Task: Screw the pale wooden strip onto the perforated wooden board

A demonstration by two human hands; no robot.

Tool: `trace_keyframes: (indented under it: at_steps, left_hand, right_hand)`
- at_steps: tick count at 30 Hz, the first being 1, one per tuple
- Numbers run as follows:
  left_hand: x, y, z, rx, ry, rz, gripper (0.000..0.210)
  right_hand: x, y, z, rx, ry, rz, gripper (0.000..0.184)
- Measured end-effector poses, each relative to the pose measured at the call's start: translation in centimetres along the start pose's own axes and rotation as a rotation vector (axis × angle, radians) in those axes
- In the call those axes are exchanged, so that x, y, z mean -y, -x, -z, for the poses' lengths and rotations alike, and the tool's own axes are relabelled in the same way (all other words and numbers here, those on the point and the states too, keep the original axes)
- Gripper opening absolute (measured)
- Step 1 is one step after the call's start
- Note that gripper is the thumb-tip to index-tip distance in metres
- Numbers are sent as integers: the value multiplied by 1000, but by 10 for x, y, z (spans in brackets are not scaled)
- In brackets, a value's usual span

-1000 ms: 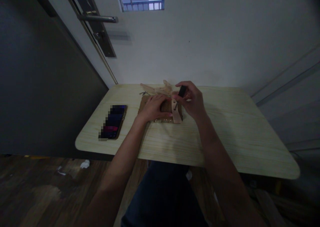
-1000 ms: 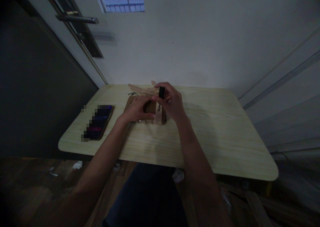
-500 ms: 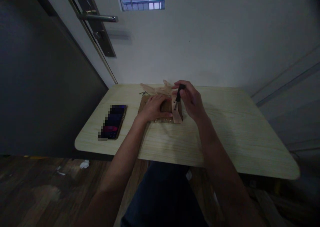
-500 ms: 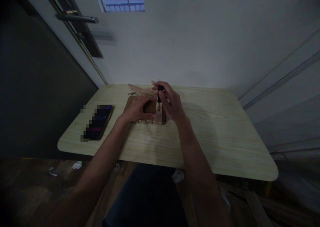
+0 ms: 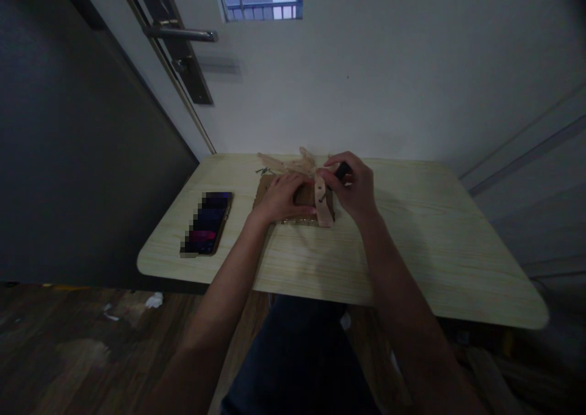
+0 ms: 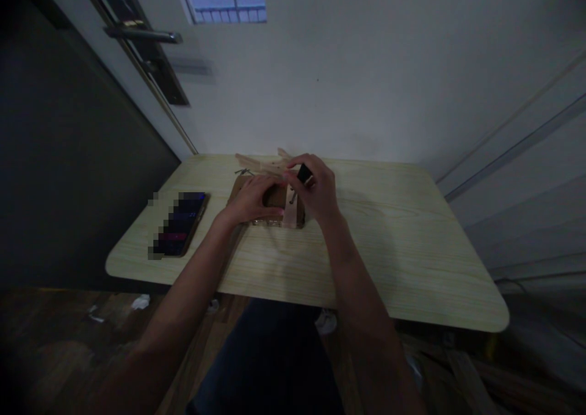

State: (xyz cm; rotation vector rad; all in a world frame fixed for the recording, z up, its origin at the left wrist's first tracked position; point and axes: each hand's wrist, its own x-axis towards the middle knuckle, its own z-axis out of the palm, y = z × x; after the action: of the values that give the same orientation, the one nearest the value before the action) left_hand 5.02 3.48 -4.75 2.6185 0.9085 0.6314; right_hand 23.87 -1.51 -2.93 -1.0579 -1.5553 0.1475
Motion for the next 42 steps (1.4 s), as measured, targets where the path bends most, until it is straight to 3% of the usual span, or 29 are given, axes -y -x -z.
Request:
trace_keyframes:
  at_steps: [12, 19, 27, 32, 36, 42]
  left_hand:
    - [3, -1, -1, 0, 7, -14, 70]
    - [6, -1, -4, -12, -2, -18, 69]
    - [6, 0, -6, -27, -25, -25, 70]
    - [7, 0, -5, -23, -7, -28, 71]
    - [4, 0, -3, -6, 2, -9, 72]
    - [-1, -1, 0, 1, 16, 1, 66]
  right_hand:
    - [0, 4, -2, 253, -460, -169, 40]
    - [7, -1, 2, 253, -374, -166, 44]
    - [8, 1, -2, 110, -194, -172, 45]
    - [4, 2, -1, 96, -153, -116, 55]
    - [7, 3, 0, 127, -110, -81, 43]
    - [10, 0, 7, 132, -221, 21, 42]
